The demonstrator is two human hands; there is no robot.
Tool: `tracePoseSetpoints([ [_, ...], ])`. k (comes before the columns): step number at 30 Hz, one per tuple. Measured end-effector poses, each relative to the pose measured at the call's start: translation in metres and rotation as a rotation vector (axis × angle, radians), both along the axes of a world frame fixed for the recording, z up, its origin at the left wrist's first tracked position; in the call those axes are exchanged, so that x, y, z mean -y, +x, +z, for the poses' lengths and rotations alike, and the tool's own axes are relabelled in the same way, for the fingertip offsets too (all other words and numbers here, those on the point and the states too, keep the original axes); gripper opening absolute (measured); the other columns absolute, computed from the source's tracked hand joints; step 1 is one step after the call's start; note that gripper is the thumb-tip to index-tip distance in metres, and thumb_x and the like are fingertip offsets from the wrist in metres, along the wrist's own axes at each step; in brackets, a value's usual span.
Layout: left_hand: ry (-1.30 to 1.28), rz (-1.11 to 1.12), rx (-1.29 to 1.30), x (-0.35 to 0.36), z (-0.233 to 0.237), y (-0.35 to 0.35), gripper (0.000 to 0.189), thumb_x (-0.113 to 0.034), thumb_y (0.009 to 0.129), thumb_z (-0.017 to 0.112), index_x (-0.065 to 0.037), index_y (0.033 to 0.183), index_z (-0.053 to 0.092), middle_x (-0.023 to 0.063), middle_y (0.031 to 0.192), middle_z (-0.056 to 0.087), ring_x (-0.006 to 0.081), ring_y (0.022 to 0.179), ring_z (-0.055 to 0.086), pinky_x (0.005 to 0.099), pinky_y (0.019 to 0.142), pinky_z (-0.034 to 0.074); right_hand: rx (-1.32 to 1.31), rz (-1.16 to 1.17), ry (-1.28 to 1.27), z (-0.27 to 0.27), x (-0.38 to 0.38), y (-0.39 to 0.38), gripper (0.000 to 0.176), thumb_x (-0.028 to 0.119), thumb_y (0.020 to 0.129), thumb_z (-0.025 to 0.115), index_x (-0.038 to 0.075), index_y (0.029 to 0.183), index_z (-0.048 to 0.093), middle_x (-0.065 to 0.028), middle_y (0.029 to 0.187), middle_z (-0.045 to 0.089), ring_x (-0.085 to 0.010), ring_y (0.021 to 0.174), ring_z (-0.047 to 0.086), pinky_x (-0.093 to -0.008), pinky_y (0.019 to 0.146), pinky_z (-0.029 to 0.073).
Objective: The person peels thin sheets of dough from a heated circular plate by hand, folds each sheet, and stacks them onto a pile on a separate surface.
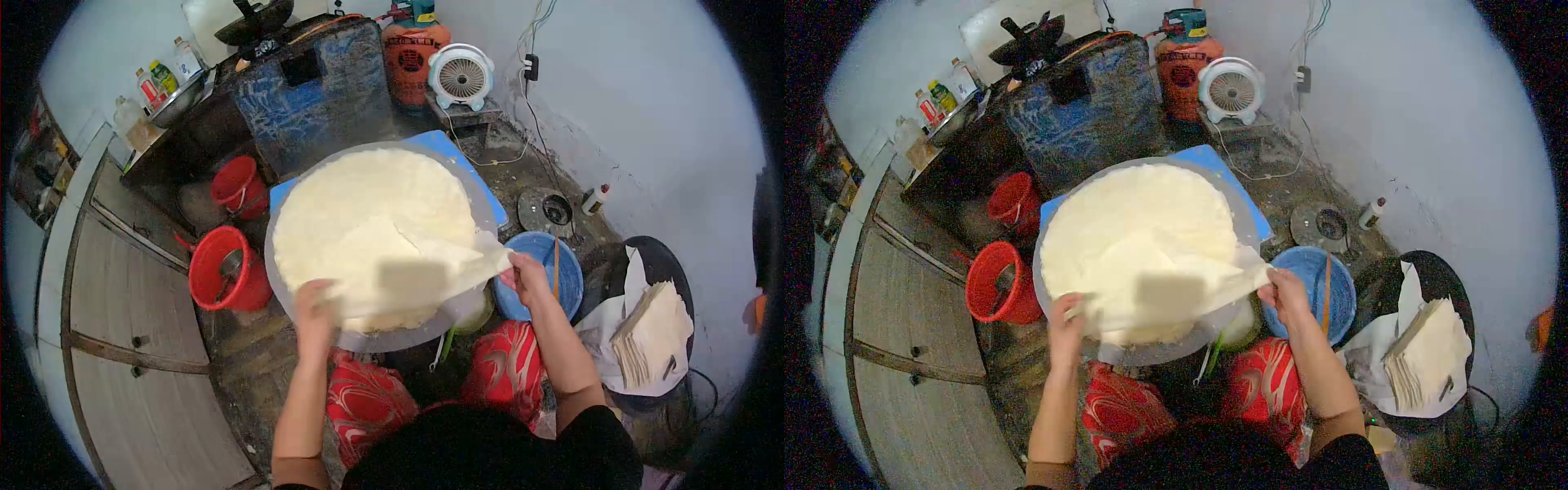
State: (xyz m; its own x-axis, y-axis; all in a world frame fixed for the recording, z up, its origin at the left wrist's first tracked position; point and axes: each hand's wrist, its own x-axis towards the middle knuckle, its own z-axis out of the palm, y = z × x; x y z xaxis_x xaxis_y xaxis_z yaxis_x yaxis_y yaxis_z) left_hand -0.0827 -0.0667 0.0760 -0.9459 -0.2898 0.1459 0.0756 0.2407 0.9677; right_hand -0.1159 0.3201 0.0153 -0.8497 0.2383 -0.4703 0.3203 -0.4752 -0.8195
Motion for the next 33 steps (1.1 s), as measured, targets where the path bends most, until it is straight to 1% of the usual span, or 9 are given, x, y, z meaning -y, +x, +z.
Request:
tracePoseSetpoints([
  [2, -0.177, -0.528, 0.041, -0.028, 0.016, -0.011, 0.023, 0.000, 0.074, 0.049, -0.004, 0.095, 0.059, 0.0094, 0.104, 0.058, 0.0227, 0.103, 0.051, 0.0308, 0.088, 0.040, -0.007, -0.014, 0.025, 0.010, 0.010, 0.000, 0.014, 0.016, 0.084, 0.057, 0.005, 0.092, 0.053, -0.0046, 0.076, 0.060, -0.0105, 0.058, 0.058, -0.0225, 0.052, 0.052],
  [5, -0.526, -0.821, 0.184, -0.062, -0.019, -0.051, 0.023, -0.005, 0.077, 0.047, -0.007, 0.095, 0.062, 0.0109, 0.112, 0.055, 0.0303, 0.106, 0.049, 0.0388, 0.088, 0.041, -0.054, -0.042, 0.056, 0.011, 0.020, 0.003, 0.012, 0.015, 0.082, 0.059, 0.006, 0.086, 0.054, -0.0034, 0.071, 0.059, -0.0100, 0.055, 0.056, -0.0221, 0.049, 0.051],
  [8, -1.135, -0.770, 0.309, -0.092, -0.057, -0.088, 0.025, -0.004, 0.078, 0.047, -0.010, 0.095, 0.063, 0.0110, 0.111, 0.054, 0.0331, 0.104, 0.048, 0.0396, 0.087, 0.043, -0.047, -0.086, 0.034, 0.000, 0.016, 0.004, 0.011, 0.015, 0.082, 0.059, 0.006, 0.085, 0.053, -0.0030, 0.070, 0.058, -0.0098, 0.053, 0.054, -0.0217, 0.047, 0.049],
  [11, -1.240, -0.678, 0.390, -0.118, -0.039, -0.108, 0.026, -0.006, 0.078, 0.048, -0.012, 0.098, 0.063, 0.0105, 0.109, 0.054, 0.0357, 0.102, 0.048, 0.0409, 0.086, 0.043, -0.047, -0.067, 0.008, -0.012, 0.009, 0.005, 0.009, 0.015, 0.083, 0.057, 0.008, 0.085, 0.053, -0.0010, 0.068, 0.057, -0.0097, 0.055, 0.054, -0.0222, 0.051, 0.048],
  [14, -1.054, -0.696, 0.321, -0.129, -0.044, -0.133, 0.027, -0.005, 0.078, 0.046, -0.013, 0.099, 0.062, 0.0090, 0.110, 0.054, 0.0329, 0.105, 0.047, 0.0397, 0.087, 0.044, -0.006, -0.110, -0.043, -0.007, 0.012, 0.006, 0.010, 0.016, 0.083, 0.058, 0.008, 0.083, 0.052, -0.0009, 0.066, 0.055, -0.0089, 0.052, 0.052, -0.0203, 0.047, 0.046],
  [18, -0.003, -0.747, 0.062, -0.142, -0.070, -0.156, 0.053, 0.005, 0.079, 0.044, -0.008, 0.130, 0.039, 0.0132, 0.141, 0.024, 0.0239, 0.130, 0.025, 0.0331, 0.097, 0.035, 0.032, -0.024, -0.102, -0.015, 0.003, 0.006, 0.010, 0.017, 0.084, 0.057, 0.008, 0.084, 0.053, -0.0006, 0.066, 0.056, -0.0087, 0.051, 0.051, -0.0208, 0.045, 0.043],
  [19, -0.071, -0.819, -0.018, -0.143, -0.076, -0.160, 0.059, 0.005, 0.081, 0.040, -0.006, 0.137, 0.022, 0.0133, 0.146, 0.005, 0.0251, 0.134, 0.010, 0.0322, 0.103, 0.026, 0.059, -0.033, -0.154, -0.017, 0.001, 0.005, 0.009, 0.016, 0.084, 0.057, 0.008, 0.085, 0.053, -0.0005, 0.066, 0.056, -0.0092, 0.051, 0.052, -0.0217, 0.047, 0.044],
  [26, -0.610, -0.803, -0.098, -0.169, -0.111, -0.160, 0.066, 0.002, 0.076, 0.044, 0.001, 0.136, 0.014, 0.0263, 0.142, 0.001, 0.0392, 0.130, 0.015, 0.0389, 0.102, 0.027, 0.047, 0.066, -0.266, -0.034, -0.006, 0.005, 0.013, 0.016, 0.083, 0.057, 0.005, 0.089, 0.054, -0.0019, 0.066, 0.054, -0.0095, 0.052, 0.050, -0.0215, 0.045, 0.042],
  [33, -0.093, -0.655, -0.081, -0.200, -0.132, -0.182, 0.069, 0.009, 0.074, 0.040, -0.001, 0.137, 0.014, 0.0199, 0.141, 0.013, 0.0338, 0.128, 0.025, 0.0366, 0.102, 0.030, 0.107, -0.012, -0.324, -0.045, -0.002, 0.007, 0.013, 0.015, 0.081, 0.061, 0.008, 0.087, 0.052, 0.0004, 0.065, 0.055, -0.0089, 0.051, 0.051, -0.0214, 0.046, 0.045],
])
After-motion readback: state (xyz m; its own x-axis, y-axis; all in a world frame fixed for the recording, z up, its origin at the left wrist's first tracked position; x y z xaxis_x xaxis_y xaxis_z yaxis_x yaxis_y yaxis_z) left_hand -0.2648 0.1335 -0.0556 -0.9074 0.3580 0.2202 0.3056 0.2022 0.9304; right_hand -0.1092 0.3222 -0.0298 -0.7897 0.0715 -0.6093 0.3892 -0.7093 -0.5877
